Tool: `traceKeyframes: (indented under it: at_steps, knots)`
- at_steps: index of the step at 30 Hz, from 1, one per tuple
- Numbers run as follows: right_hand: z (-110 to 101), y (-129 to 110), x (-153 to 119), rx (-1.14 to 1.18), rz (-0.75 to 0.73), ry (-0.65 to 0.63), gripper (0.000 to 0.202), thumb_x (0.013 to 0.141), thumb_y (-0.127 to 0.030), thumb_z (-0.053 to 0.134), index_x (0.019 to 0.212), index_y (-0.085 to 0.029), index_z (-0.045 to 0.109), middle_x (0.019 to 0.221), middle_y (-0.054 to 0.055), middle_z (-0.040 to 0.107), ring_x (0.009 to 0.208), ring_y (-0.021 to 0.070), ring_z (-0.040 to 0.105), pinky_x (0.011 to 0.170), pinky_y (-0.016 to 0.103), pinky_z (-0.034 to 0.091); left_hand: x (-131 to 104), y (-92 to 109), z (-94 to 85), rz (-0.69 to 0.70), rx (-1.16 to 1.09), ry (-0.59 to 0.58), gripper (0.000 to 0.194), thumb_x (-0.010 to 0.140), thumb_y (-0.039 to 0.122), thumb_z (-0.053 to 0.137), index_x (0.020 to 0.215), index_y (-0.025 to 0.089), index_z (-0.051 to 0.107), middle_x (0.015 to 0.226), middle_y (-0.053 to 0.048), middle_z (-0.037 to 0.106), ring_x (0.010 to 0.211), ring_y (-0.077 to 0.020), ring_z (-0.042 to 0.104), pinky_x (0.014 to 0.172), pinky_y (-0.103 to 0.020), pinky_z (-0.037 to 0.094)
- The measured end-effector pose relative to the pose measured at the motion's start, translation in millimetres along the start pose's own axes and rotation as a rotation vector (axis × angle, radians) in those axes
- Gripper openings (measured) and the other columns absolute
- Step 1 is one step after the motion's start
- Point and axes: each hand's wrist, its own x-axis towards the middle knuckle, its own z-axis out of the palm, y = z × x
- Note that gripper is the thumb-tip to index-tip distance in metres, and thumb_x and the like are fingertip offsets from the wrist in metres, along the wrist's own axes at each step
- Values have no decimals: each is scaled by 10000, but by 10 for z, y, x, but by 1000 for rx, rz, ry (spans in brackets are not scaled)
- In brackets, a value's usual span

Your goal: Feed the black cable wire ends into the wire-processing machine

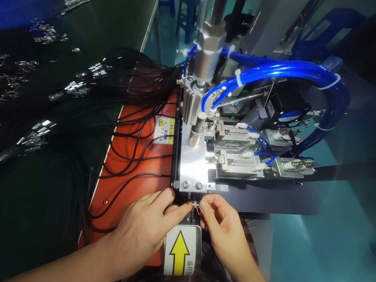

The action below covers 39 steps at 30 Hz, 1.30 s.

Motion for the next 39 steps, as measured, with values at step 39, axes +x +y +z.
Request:
traceKeyframes:
  at_steps: [39]
  knots:
    - [4, -40, -47, -487, -183, 168, 185, 861, -366, 548, 791, -210, 618, 625, -4, 540, 556, 165, 460, 543, 271, 354, -12, -16, 3, -27, -74, -36, 321, 828, 51, 412, 1046, 141, 630, 816, -92, 621, 665, -227, 595, 556, -354, 538]
